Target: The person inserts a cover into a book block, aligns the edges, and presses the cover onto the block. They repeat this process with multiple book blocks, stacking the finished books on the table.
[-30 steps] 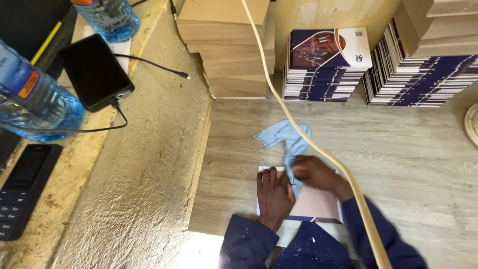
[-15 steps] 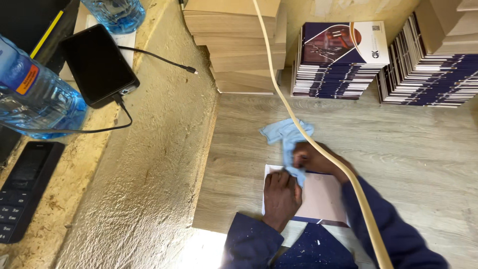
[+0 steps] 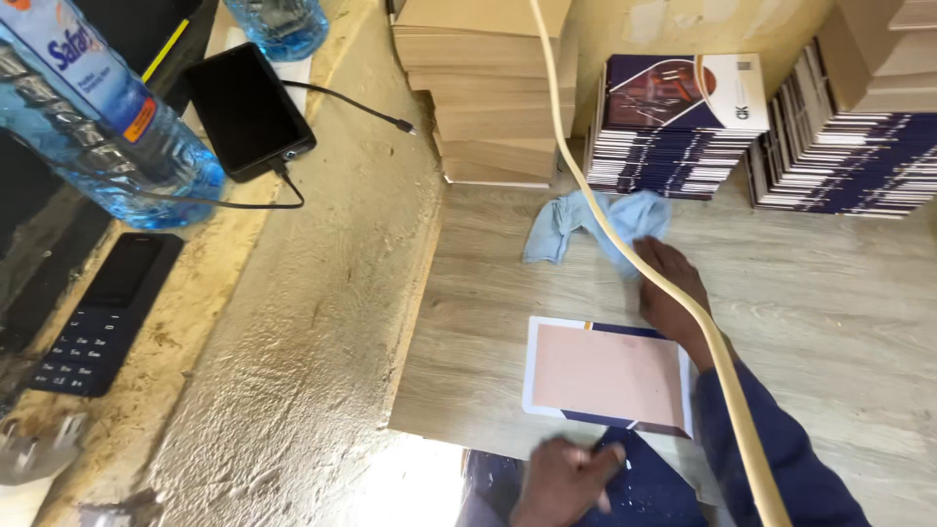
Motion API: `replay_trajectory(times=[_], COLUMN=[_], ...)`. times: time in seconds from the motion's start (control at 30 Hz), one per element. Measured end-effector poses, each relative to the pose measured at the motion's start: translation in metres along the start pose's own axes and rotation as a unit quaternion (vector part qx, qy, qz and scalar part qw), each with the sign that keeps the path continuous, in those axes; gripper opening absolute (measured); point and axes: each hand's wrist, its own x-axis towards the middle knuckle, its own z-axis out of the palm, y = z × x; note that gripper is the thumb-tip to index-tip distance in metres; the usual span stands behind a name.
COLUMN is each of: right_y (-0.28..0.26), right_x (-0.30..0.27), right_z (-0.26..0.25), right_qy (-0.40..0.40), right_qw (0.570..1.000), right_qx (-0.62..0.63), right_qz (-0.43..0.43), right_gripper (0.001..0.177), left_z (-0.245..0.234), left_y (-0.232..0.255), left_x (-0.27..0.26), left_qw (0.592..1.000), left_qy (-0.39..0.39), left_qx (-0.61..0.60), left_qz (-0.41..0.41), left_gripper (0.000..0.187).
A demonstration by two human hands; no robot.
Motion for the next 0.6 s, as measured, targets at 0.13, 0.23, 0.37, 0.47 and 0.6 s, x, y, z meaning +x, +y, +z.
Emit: replay_trajectory(times=[0.13,0.23,0.37,0.47,0.6], right_y=[-0.013,-0.052,-0.067,-0.077,-0.075], right_x=[-0.081,-0.109,-0.125,-0.14,-0.144], right_z=[-0.03,-0.074,-0.089,-0.07,-0.068], right_qy=[-0.038,-0.204,-0.327,-0.279,-0.24], right_qw=[0.995,0.968,0.92,0.936,0.94], right_qx=[0.096,0.12,0.079,0.049,0.105], right_qz=[0.014,0.08,0.203,0.211,0.216], right_gripper=[0.031,0.016,0.041,0.043,0.047], left_z=[0.033,0.027,-0.001,0.005,-0.01], left_y=[0.001,0.004,0.011,0.005,0.0], left_x=[-0.033,-0.038,-0.037,-0.052,-0.046], left_qw=[0.736,0.667,0.735,0.863,0.909], left_qy=[-0.306,-0.269,-0.216,-0.212,-0.154], left_qx=[-0.496,-0.545,-0.512,-0.189,-0.065], left_qz=[-0.344,-0.431,-0.388,-0.418,-0.381], left_gripper=[0.049,0.049,0.037,0.061,0.063])
